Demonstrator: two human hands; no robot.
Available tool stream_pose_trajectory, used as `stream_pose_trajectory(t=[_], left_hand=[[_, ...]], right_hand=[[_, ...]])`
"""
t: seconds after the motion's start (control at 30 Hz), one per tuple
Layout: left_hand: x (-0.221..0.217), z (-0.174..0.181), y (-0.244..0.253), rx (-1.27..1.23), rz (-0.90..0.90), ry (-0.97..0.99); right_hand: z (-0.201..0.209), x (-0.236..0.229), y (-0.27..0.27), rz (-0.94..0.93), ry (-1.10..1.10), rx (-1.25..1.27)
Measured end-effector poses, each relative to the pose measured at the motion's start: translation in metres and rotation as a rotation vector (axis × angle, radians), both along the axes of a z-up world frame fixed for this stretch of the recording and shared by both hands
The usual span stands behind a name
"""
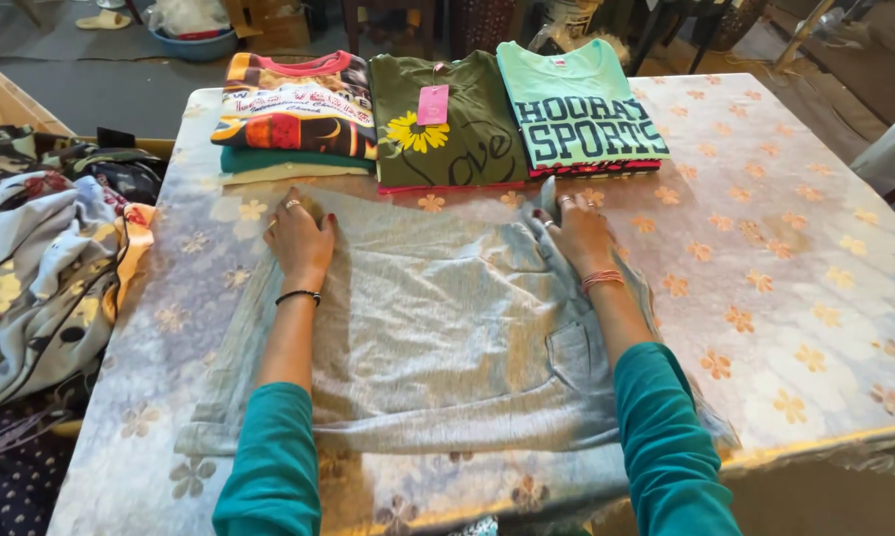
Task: Folding various t-shirts on a table and organizing them into a pile.
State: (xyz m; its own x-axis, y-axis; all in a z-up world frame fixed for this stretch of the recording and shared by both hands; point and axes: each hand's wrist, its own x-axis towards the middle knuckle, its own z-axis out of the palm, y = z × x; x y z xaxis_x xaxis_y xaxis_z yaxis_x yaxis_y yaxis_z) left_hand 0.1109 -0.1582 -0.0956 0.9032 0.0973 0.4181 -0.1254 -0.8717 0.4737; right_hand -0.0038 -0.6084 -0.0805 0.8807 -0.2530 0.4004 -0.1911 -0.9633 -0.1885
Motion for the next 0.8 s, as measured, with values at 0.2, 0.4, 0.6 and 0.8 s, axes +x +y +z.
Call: stream_pose_trajectory(t=[0.2,0.4,0.6,0.8], left_hand=[[0.018,0.033,0.009,-0.055,0.062,0.147],[0.053,0.016,0.041,-0.267,-0.220,-0.214],[0.044,0.022,0.045,-0.358,-0.132,-0.320],[0.104,-0.038,0.089,-0.820,-0.322,-0.252]], right_hand=[[0.019,0.003,0.017,0.126,-0.230,0.035],[0.052,0.008,-0.019,0.063,-0.447,0.107],[0.022,0.041,-0.073,-0.093,-0.625,0.082],[0.026,0.046,-0.059,-0.075,-0.543,0.142]])
